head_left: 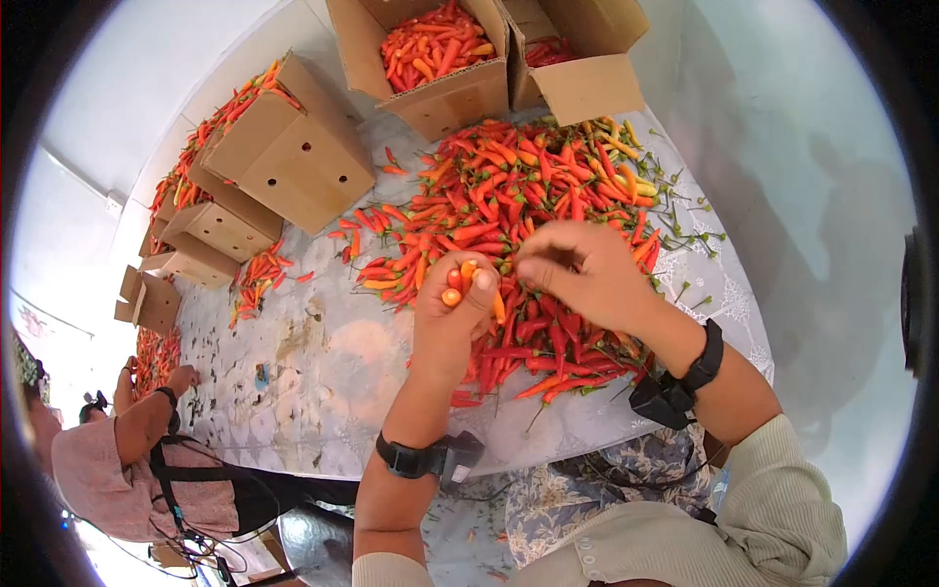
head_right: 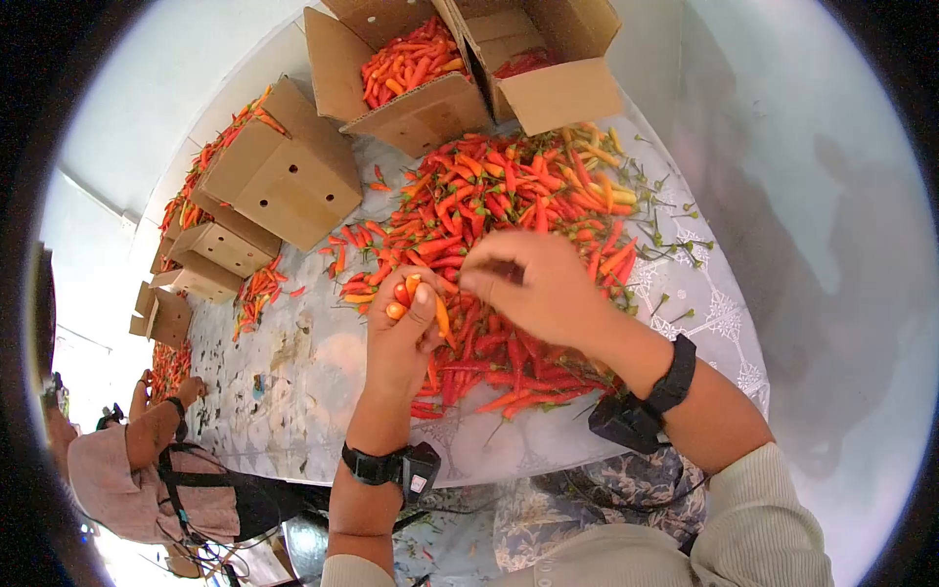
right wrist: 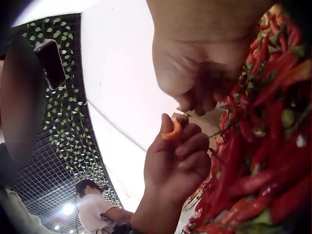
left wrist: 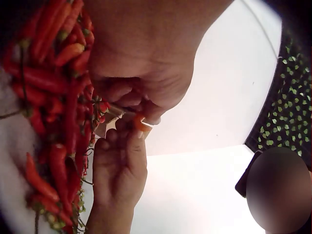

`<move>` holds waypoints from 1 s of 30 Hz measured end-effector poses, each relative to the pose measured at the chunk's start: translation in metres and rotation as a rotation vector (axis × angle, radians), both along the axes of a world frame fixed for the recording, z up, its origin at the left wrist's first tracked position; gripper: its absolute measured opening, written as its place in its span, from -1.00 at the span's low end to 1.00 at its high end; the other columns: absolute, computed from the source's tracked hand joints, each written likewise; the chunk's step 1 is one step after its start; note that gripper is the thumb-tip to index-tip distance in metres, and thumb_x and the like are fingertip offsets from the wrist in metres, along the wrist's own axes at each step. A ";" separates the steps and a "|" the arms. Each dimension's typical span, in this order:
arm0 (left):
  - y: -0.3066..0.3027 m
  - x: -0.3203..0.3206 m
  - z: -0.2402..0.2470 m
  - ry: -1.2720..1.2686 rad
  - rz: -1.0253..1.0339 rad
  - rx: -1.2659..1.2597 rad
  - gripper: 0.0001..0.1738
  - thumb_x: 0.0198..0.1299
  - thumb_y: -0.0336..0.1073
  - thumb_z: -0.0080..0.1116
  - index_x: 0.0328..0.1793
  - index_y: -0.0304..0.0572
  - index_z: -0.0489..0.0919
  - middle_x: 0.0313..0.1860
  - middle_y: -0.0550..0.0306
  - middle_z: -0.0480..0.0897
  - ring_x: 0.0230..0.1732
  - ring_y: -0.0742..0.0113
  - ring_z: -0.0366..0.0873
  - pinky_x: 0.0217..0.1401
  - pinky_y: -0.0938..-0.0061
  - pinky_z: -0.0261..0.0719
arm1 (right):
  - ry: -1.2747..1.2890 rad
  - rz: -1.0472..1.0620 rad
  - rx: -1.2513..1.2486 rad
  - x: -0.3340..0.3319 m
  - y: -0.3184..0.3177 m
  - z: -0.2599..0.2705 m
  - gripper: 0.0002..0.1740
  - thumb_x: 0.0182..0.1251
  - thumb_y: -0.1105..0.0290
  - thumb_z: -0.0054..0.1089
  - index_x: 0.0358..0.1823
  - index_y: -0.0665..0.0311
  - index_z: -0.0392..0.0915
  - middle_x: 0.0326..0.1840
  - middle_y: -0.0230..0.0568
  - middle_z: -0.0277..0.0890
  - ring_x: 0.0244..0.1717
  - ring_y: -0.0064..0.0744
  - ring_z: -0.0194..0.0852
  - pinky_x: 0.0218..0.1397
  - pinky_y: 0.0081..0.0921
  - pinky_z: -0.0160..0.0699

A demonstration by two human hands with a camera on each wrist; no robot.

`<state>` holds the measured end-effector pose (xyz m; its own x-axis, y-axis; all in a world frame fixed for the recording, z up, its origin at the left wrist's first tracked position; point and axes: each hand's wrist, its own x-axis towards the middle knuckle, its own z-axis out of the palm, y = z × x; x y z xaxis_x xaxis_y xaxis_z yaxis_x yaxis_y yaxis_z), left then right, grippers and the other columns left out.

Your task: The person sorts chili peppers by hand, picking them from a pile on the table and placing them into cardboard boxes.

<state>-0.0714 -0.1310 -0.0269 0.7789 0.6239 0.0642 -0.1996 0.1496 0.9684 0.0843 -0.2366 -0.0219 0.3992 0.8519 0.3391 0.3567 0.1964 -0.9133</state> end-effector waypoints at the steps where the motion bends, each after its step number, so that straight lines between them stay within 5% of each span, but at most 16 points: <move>1: 0.000 0.001 -0.001 -0.017 0.001 -0.010 -0.79 0.26 -0.23 0.13 -0.11 -0.16 0.43 -0.33 0.27 0.50 -0.49 0.57 0.42 -0.57 0.71 0.29 | -0.075 -0.113 0.029 0.004 0.001 0.002 -0.80 0.13 0.34 0.29 -0.41 0.35 0.54 -0.47 -0.23 0.52 -0.44 -0.48 0.49 -0.32 -0.51 0.46; 4: -0.002 0.007 -0.001 -0.065 0.028 -0.041 -0.82 0.31 -0.21 0.07 -0.12 -0.12 0.40 -0.40 0.23 0.50 -0.55 0.52 0.43 -0.63 0.70 0.28 | -0.522 -0.495 -0.033 0.026 0.000 0.003 -0.73 0.08 0.24 0.31 -0.44 0.32 0.53 -0.50 -0.15 0.49 -0.40 -0.21 0.51 -0.29 -0.34 0.48; 7: -0.006 0.009 0.002 -0.115 0.045 -0.061 -0.82 0.31 -0.22 0.05 -0.11 -0.09 0.36 -0.46 0.22 0.48 -0.59 0.52 0.42 -0.66 0.72 0.26 | -0.750 -0.491 -0.348 0.036 -0.007 0.009 -0.71 0.07 0.18 0.29 -0.49 0.29 0.52 -0.50 -0.11 0.48 -0.35 -0.04 0.49 -0.26 -0.21 0.48; 10: -0.003 0.008 -0.001 -0.152 -0.001 -0.055 -0.83 0.29 -0.26 0.08 -0.12 -0.10 0.35 -0.47 0.21 0.48 -0.60 0.51 0.41 -0.68 0.71 0.25 | -0.803 -0.489 -0.387 0.032 -0.008 0.001 -0.70 0.09 0.20 0.28 -0.52 0.31 0.49 -0.52 -0.13 0.44 -0.38 -0.07 0.46 -0.30 -0.22 0.43; 13: 0.001 0.007 -0.002 -0.137 0.017 -0.055 -0.84 0.27 -0.31 0.11 -0.15 -0.11 0.37 -0.50 0.21 0.47 -0.62 0.52 0.37 -0.69 0.69 0.21 | -0.738 -0.470 -0.355 0.034 -0.006 0.001 -0.67 0.08 0.15 0.28 -0.45 0.30 0.50 -0.42 -0.09 0.51 -0.31 -0.06 0.52 -0.24 -0.21 0.50; 19: 0.006 0.003 -0.002 -0.139 0.076 -0.085 -0.83 0.22 -0.38 0.16 -0.19 -0.11 0.37 -0.54 0.29 0.40 -0.66 0.62 0.26 -0.72 0.73 0.10 | -0.352 -0.419 -0.056 0.031 0.002 0.001 -0.77 0.14 0.36 0.24 -0.20 0.30 0.51 -0.21 -0.08 0.54 -0.21 -0.17 0.54 -0.24 -0.34 0.52; 22: 0.009 0.001 -0.001 -0.144 0.123 -0.124 -0.84 0.23 -0.37 0.15 -0.17 -0.09 0.38 -0.56 0.29 0.38 -0.66 0.65 0.24 -0.73 0.75 0.07 | -0.222 -0.210 0.144 0.019 0.004 -0.004 -0.76 0.15 0.44 0.22 -0.13 0.28 0.53 -0.27 -0.12 0.53 -0.22 -0.23 0.53 -0.21 -0.41 0.51; 27: 0.008 0.002 0.006 -0.080 0.255 -0.070 -0.83 0.21 -0.33 0.18 -0.16 -0.13 0.43 -0.46 0.22 0.49 -0.66 0.66 0.25 -0.73 0.76 0.06 | -0.146 -0.014 0.053 0.008 -0.001 0.006 -0.80 0.13 0.41 0.27 -0.22 0.31 0.59 -0.31 -0.17 0.54 -0.29 -0.34 0.51 -0.20 -0.48 0.47; 30: 0.008 -0.001 0.009 0.000 0.111 0.036 -0.82 0.16 -0.34 0.24 -0.16 -0.19 0.51 -0.34 0.23 0.57 -0.57 0.66 0.34 -0.59 0.78 0.28 | -0.148 -0.018 0.100 0.006 0.000 0.003 -0.80 0.15 0.37 0.28 -0.24 0.32 0.60 -0.35 -0.19 0.53 -0.33 -0.38 0.50 -0.22 -0.48 0.46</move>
<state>-0.0729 -0.1232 -0.0180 0.7051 0.7036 0.0883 -0.2135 0.0919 0.9726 0.0899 -0.2363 -0.0184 0.3537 0.8039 0.4782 0.4901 0.2762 -0.8268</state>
